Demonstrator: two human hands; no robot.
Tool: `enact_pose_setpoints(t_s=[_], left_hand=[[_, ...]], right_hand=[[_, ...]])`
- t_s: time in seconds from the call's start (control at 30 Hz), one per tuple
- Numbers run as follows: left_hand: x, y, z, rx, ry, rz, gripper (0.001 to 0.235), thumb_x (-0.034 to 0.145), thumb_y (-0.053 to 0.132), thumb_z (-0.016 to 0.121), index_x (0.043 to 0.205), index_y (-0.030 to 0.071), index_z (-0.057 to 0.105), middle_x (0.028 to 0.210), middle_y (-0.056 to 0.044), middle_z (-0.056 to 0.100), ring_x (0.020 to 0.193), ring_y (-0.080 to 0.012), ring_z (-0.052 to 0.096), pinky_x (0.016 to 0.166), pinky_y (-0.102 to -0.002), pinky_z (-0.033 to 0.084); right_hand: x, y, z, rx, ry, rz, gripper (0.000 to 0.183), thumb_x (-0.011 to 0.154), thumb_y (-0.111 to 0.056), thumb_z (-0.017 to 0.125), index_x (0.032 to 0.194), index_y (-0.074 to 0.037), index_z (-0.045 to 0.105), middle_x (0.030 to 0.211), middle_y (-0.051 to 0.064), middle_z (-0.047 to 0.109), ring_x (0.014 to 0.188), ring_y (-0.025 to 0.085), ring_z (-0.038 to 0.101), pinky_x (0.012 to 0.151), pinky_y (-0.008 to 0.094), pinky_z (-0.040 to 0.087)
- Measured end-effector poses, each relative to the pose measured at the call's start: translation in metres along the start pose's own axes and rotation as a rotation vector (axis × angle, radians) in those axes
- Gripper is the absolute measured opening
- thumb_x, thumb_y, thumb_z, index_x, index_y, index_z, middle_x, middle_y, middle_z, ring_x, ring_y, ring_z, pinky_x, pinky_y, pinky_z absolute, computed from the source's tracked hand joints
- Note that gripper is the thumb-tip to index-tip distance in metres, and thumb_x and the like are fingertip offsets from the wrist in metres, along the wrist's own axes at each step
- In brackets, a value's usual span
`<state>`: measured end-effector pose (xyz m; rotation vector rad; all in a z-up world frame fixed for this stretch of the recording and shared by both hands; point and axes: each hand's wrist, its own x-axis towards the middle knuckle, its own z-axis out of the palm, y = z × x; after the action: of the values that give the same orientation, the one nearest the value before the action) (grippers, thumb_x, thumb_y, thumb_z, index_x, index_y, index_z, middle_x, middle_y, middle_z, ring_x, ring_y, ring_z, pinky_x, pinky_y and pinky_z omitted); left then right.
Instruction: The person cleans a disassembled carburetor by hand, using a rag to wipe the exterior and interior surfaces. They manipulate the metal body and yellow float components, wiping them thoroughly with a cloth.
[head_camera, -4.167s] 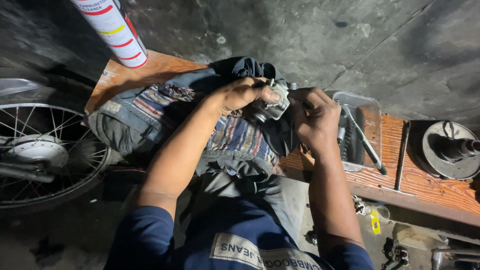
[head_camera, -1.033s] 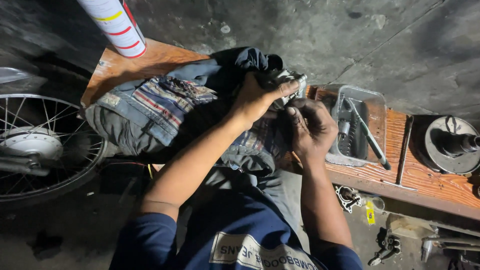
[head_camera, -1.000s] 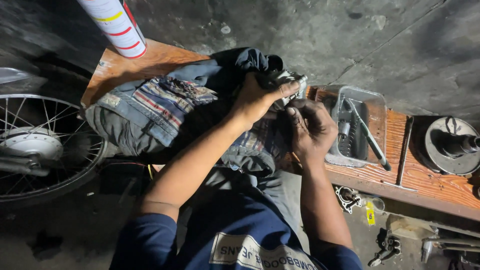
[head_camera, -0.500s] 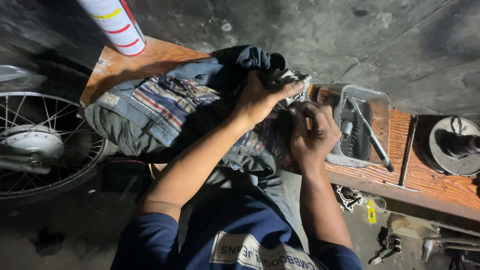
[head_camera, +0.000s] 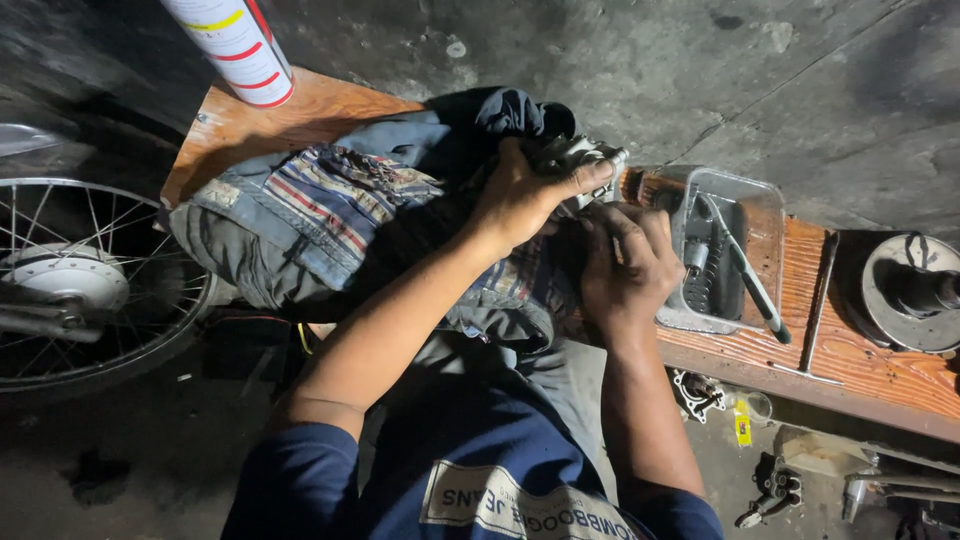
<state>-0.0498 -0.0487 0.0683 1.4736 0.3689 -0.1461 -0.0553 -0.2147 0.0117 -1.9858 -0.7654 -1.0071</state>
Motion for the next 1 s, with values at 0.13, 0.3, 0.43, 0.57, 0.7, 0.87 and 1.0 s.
enact_pose_setpoints(t_s=[0.13, 0.3, 0.43, 0.57, 0.7, 0.87, 1.0], left_hand=[[0.022, -0.020, -0.002, -0.002, 0.001, 0.013, 0.111, 0.060, 0.062, 0.085, 0.135, -0.009, 0.042, 0.127, -0.032, 0.063, 0.111, -0.0402, 0.071, 0.073, -0.039, 0.069], [0.003, -0.006, 0.000, 0.001, 0.016, -0.002, 0.112, 0.058, 0.062, 0.084, 0.135, -0.008, 0.042, 0.128, -0.031, 0.063, 0.114, -0.0399, 0.070, 0.074, -0.039, 0.069], [0.024, -0.023, 0.002, 0.016, 0.020, 0.024, 0.109, 0.060, 0.062, 0.085, 0.133, -0.008, 0.044, 0.126, -0.030, 0.065, 0.114, -0.0387, 0.070, 0.076, -0.039, 0.069], [0.019, -0.020, 0.002, 0.026, 0.023, 0.029, 0.108, 0.060, 0.062, 0.086, 0.133, -0.006, 0.044, 0.130, -0.029, 0.063, 0.122, -0.0390, 0.066, 0.094, -0.044, 0.063], [0.023, -0.024, 0.005, -0.004, 0.038, 0.056, 0.103, 0.059, 0.059, 0.089, 0.129, -0.006, 0.049, 0.124, -0.027, 0.067, 0.120, -0.0377, 0.068, 0.097, -0.044, 0.061], [0.020, -0.027, 0.002, 0.025, 0.042, 0.044, 0.105, 0.059, 0.062, 0.088, 0.131, -0.003, 0.047, 0.126, -0.024, 0.067, 0.122, -0.0353, 0.067, 0.098, -0.043, 0.060], [0.015, -0.024, 0.003, 0.015, 0.052, 0.067, 0.102, 0.059, 0.061, 0.088, 0.129, -0.003, 0.050, 0.125, -0.022, 0.069, 0.125, -0.0333, 0.066, 0.105, -0.044, 0.054]], right_hand=[[-0.002, -0.002, -0.002, -0.061, -0.004, -0.031, 0.014, 0.090, 0.001, 0.084, 0.100, -0.007, 0.081, 0.089, 0.009, 0.072, 0.079, 0.031, 0.069, 0.071, 0.040, 0.058], [-0.015, 0.003, 0.001, -0.129, 0.005, -0.145, 0.009, 0.093, -0.005, 0.078, 0.102, -0.005, 0.080, 0.096, 0.013, 0.073, 0.083, 0.033, 0.069, 0.074, 0.043, 0.058], [-0.018, -0.003, 0.002, -0.109, -0.017, -0.159, 0.013, 0.094, -0.005, 0.075, 0.106, 0.000, 0.078, 0.098, 0.018, 0.071, 0.086, 0.038, 0.070, 0.079, 0.046, 0.060], [-0.017, -0.012, 0.004, -0.178, -0.012, -0.157, 0.013, 0.094, -0.002, 0.074, 0.105, 0.002, 0.078, 0.096, 0.019, 0.070, 0.085, 0.039, 0.069, 0.082, 0.048, 0.059], [-0.019, -0.015, 0.004, -0.202, -0.029, -0.164, 0.015, 0.093, 0.000, 0.072, 0.108, 0.004, 0.076, 0.096, 0.020, 0.068, 0.085, 0.039, 0.068, 0.084, 0.049, 0.059], [-0.023, -0.023, 0.005, -0.205, -0.037, -0.144, 0.023, 0.094, 0.000, 0.068, 0.116, 0.005, 0.073, 0.100, 0.022, 0.066, 0.089, 0.042, 0.067, 0.082, 0.051, 0.056], [-0.028, -0.024, 0.003, -0.224, -0.075, -0.111, 0.028, 0.095, -0.005, 0.068, 0.122, 0.005, 0.072, 0.104, 0.023, 0.066, 0.095, 0.042, 0.067, 0.084, 0.052, 0.056]])
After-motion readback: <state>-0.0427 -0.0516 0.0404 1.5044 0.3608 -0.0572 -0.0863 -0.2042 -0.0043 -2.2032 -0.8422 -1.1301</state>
